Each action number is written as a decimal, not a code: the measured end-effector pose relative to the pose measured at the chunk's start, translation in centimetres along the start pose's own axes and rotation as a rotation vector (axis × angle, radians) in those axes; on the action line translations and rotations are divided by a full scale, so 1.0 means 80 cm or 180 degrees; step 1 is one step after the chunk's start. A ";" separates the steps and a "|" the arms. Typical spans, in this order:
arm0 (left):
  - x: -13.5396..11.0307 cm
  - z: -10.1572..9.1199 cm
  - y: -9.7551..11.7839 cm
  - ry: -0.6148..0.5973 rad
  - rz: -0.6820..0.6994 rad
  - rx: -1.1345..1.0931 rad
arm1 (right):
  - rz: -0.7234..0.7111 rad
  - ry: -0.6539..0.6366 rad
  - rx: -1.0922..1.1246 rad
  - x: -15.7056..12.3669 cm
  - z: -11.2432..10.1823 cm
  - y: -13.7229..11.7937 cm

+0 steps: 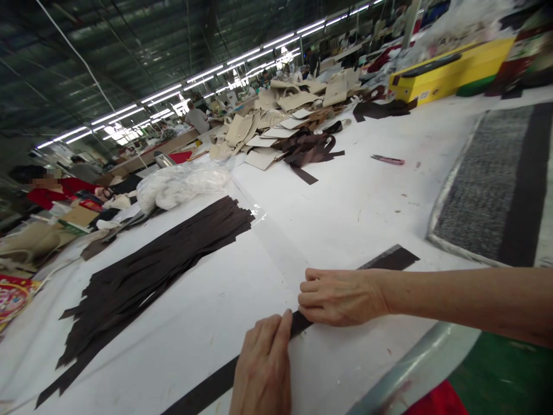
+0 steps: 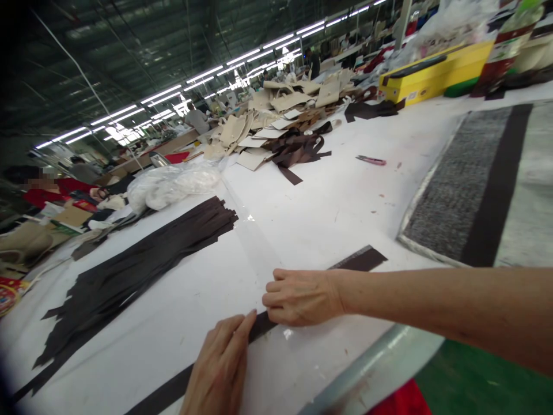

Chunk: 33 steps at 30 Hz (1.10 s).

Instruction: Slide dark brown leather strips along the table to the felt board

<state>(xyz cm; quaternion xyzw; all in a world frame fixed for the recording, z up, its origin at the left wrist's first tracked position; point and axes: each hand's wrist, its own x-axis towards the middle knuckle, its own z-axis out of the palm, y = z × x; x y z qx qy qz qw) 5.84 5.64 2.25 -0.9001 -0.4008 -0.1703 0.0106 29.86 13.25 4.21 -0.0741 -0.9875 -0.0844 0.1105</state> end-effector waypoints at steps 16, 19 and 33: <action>0.019 0.028 0.015 -0.0355 0.0089 0.0427 | 0.0158 -0.0226 -0.0100 -0.060 -0.015 0.015; 0.024 0.029 0.020 -0.0255 0.0118 0.0615 | 0.0179 -0.0248 -0.0133 -0.072 -0.020 0.017; 0.065 0.040 0.030 -0.0098 -0.0099 -0.0781 | 0.0774 -0.0253 0.0342 -0.090 -0.025 0.016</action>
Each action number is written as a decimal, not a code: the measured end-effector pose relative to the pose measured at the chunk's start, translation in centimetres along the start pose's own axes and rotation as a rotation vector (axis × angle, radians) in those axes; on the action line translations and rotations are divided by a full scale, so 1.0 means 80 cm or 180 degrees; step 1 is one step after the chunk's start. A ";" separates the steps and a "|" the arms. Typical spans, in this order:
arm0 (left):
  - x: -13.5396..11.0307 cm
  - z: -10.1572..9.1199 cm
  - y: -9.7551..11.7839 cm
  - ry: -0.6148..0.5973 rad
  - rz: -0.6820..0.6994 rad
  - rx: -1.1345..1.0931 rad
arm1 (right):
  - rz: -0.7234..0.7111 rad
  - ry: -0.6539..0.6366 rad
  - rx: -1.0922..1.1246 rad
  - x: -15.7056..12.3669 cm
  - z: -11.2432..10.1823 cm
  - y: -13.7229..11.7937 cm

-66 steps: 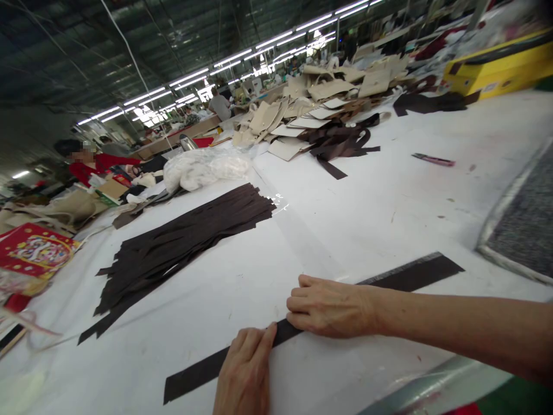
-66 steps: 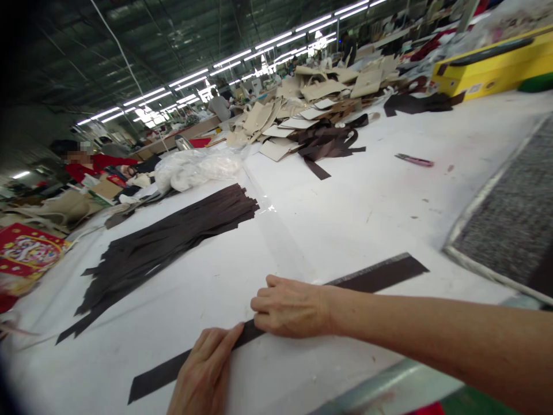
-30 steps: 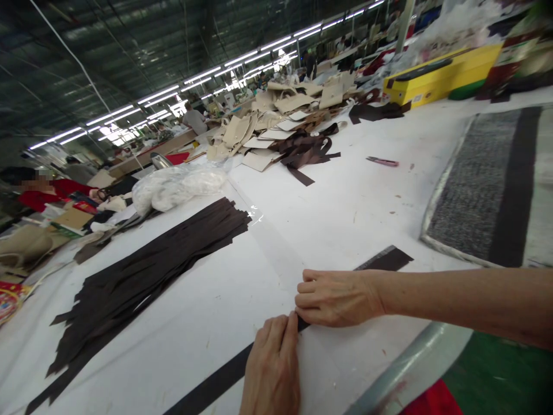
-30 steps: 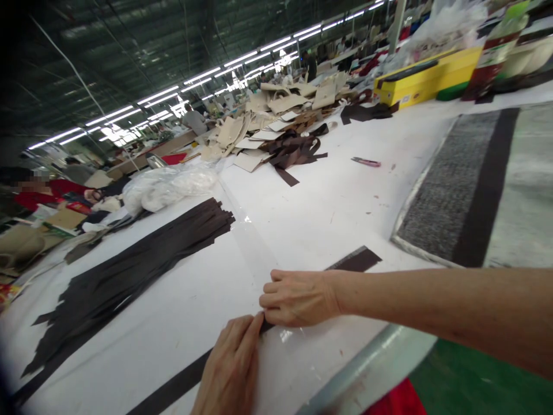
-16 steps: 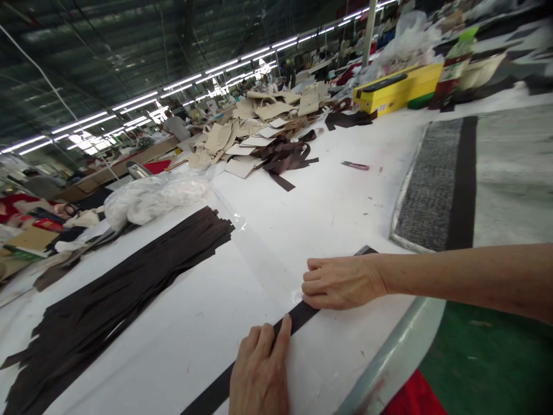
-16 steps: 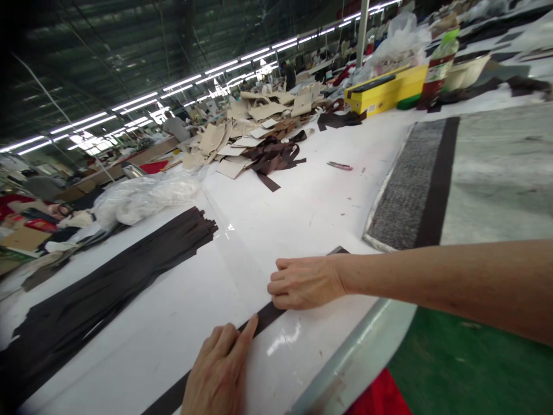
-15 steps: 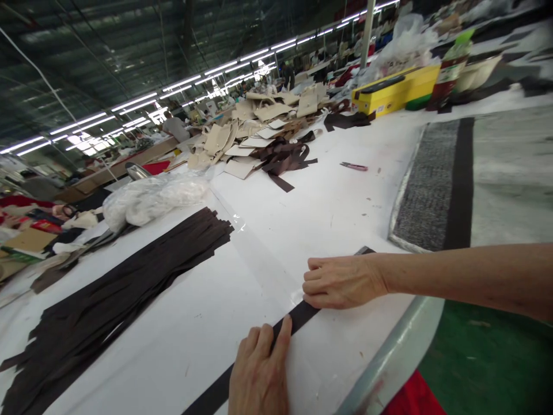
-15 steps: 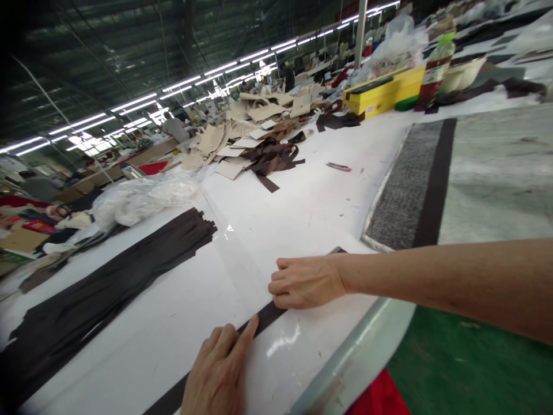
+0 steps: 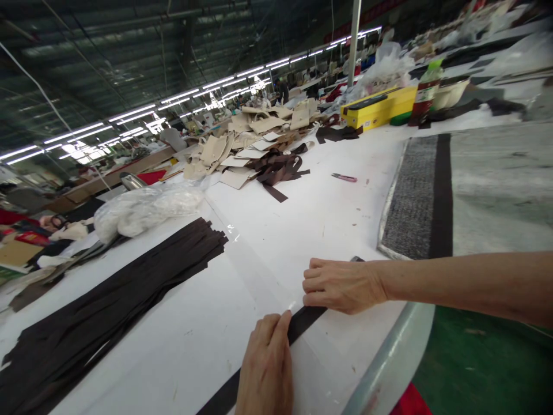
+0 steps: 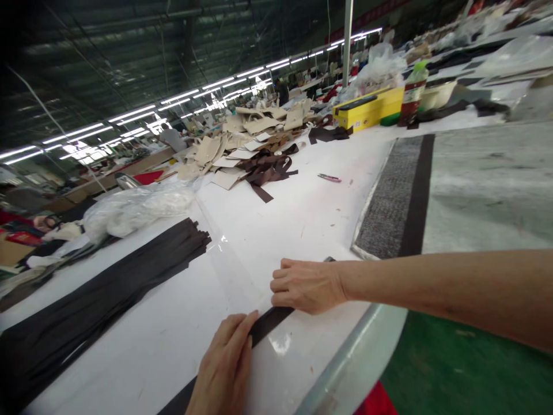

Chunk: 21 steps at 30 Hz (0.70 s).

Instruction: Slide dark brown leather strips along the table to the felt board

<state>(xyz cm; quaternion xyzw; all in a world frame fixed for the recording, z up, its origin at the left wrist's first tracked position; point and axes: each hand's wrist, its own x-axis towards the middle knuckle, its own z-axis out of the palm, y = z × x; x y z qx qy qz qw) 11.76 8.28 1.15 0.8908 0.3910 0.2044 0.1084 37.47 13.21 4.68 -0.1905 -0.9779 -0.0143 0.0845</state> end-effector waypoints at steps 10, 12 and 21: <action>0.006 0.018 0.008 -0.0179 0.0379 0.0671 | -0.0278 -0.0060 -0.0509 -0.017 0.001 0.008; 0.010 0.019 0.013 -0.0165 0.0380 0.0833 | -0.0256 -0.0042 -0.0562 -0.022 0.000 0.008; 0.029 0.017 0.026 -0.0199 0.0297 0.1196 | 0.0008 -0.0186 -0.0380 -0.050 -0.010 0.014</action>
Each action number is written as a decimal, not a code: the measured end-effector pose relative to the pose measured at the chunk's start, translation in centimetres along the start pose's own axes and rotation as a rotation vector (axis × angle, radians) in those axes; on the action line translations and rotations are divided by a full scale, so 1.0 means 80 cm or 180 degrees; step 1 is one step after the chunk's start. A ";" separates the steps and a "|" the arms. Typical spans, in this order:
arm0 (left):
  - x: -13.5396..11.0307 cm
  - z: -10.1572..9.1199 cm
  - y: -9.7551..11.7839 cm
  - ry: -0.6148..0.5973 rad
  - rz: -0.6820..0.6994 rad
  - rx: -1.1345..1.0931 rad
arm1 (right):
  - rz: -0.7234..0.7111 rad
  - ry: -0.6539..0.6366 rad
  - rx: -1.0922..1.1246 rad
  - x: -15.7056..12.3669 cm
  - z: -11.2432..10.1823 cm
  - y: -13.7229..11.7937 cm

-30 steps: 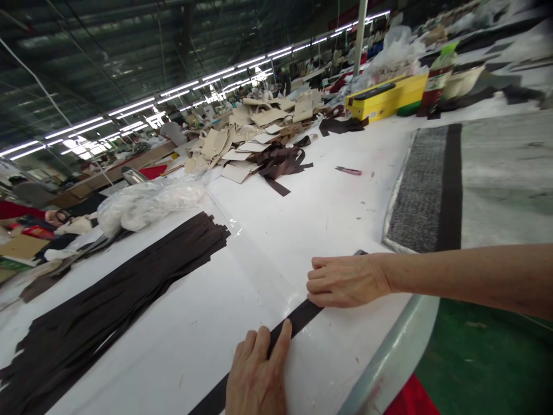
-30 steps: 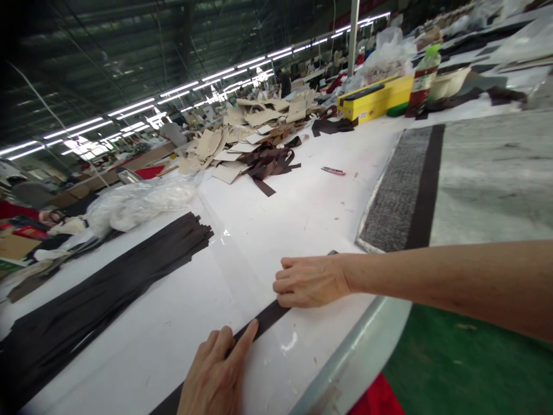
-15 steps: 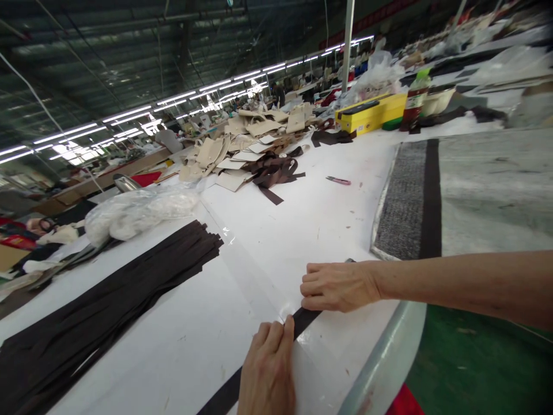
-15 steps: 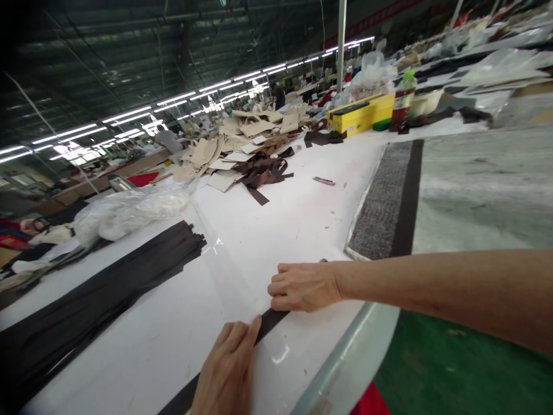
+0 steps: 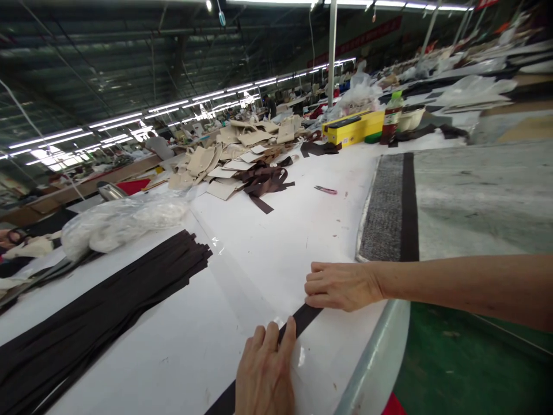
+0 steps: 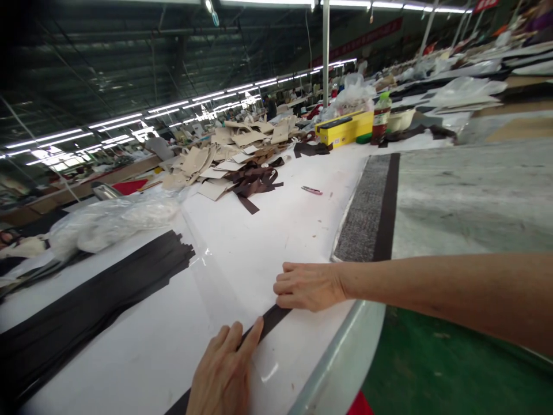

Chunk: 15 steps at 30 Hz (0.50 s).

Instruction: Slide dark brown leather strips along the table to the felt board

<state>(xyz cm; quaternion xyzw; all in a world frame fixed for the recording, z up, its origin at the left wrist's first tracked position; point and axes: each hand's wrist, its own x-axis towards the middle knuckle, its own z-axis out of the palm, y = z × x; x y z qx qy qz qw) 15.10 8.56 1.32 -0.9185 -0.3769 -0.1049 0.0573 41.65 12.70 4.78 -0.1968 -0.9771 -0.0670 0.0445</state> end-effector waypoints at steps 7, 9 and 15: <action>0.012 0.013 -0.004 0.0079 0.0056 -0.0664 | 0.0041 0.0024 -0.0050 -0.013 -0.001 0.008; 0.016 0.012 -0.003 -0.0159 0.0038 -0.0781 | 0.0023 0.0091 -0.0096 -0.016 0.001 0.008; 0.026 -0.003 0.006 -0.0633 -0.0035 -0.0476 | 0.0077 0.0117 -0.0194 -0.025 0.005 0.008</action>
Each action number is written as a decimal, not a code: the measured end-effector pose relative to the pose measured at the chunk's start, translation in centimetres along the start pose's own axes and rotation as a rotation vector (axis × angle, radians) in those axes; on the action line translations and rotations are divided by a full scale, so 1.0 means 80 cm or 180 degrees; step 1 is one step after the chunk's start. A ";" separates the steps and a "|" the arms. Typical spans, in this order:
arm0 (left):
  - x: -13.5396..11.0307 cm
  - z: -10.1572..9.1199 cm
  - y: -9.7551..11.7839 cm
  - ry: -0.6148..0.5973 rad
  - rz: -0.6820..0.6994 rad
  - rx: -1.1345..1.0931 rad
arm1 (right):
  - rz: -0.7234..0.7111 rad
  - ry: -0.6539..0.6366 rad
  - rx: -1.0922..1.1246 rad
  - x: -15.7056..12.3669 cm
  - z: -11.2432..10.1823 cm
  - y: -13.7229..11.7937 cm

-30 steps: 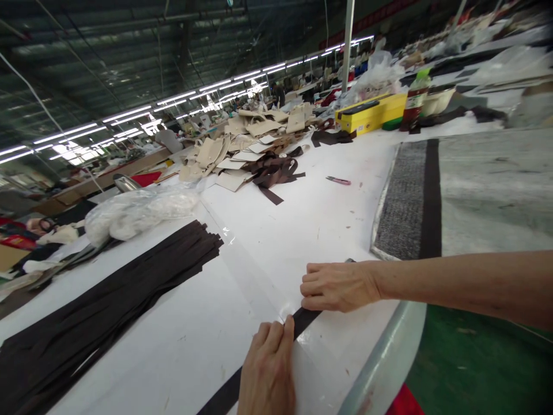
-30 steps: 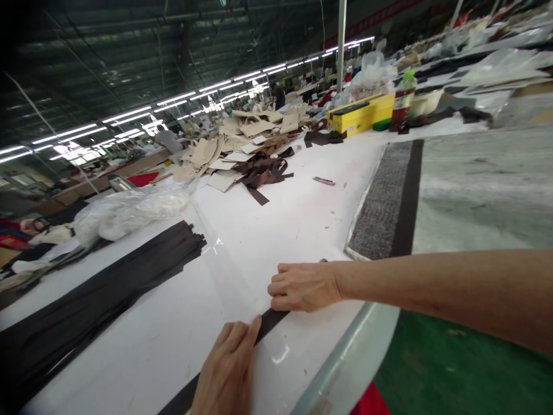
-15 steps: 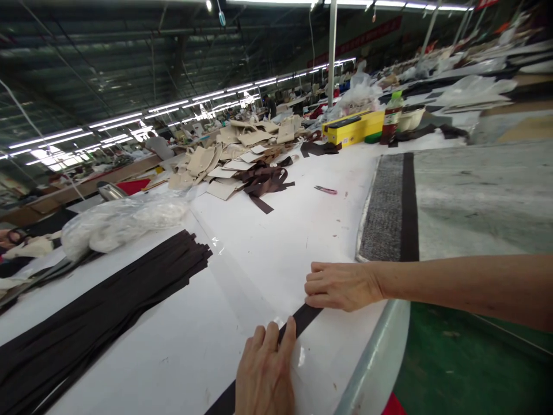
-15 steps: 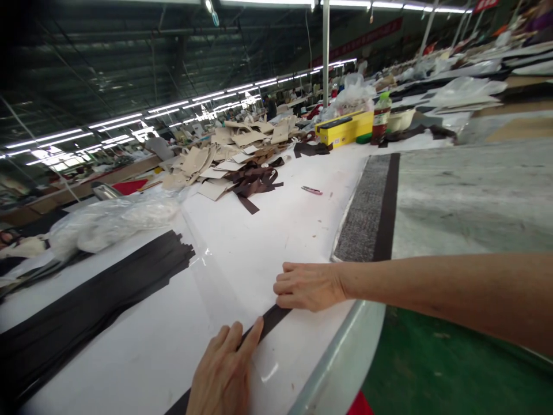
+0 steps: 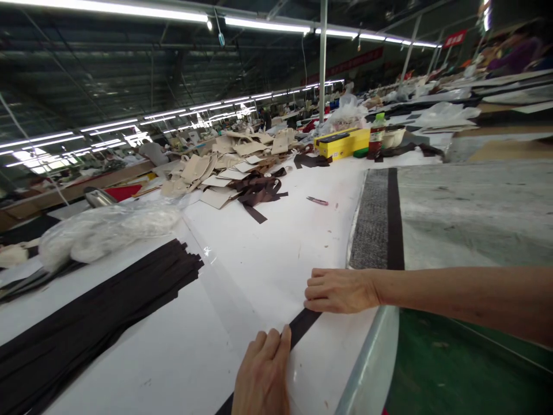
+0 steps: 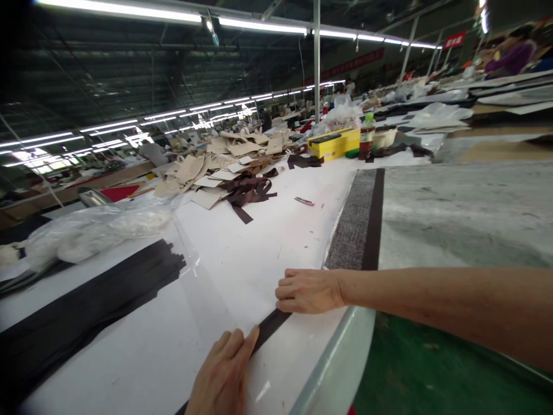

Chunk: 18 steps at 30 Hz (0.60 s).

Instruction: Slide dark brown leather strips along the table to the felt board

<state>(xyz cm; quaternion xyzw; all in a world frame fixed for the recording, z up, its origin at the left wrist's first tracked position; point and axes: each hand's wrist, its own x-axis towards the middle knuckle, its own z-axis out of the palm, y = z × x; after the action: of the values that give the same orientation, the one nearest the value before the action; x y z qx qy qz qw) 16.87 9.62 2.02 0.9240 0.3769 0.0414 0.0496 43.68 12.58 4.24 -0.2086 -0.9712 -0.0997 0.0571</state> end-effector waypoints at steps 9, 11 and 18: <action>0.018 -0.015 0.023 -0.0166 -0.0182 0.0249 | 0.0162 -0.0048 -0.0100 -0.022 0.000 0.007; 0.019 -0.014 0.024 -0.0188 -0.0186 0.0251 | 0.0198 -0.0047 -0.0118 -0.028 -0.001 0.008; 0.029 -0.006 0.024 -0.0069 -0.0042 -0.0009 | 0.0252 -0.0073 -0.0226 -0.040 -0.006 0.009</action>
<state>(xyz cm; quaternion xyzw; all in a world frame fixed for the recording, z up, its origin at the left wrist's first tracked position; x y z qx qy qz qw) 19.78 9.88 2.82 0.9218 0.3824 0.0315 0.0553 46.91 11.88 4.33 -0.2498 -0.9587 -0.1294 0.0425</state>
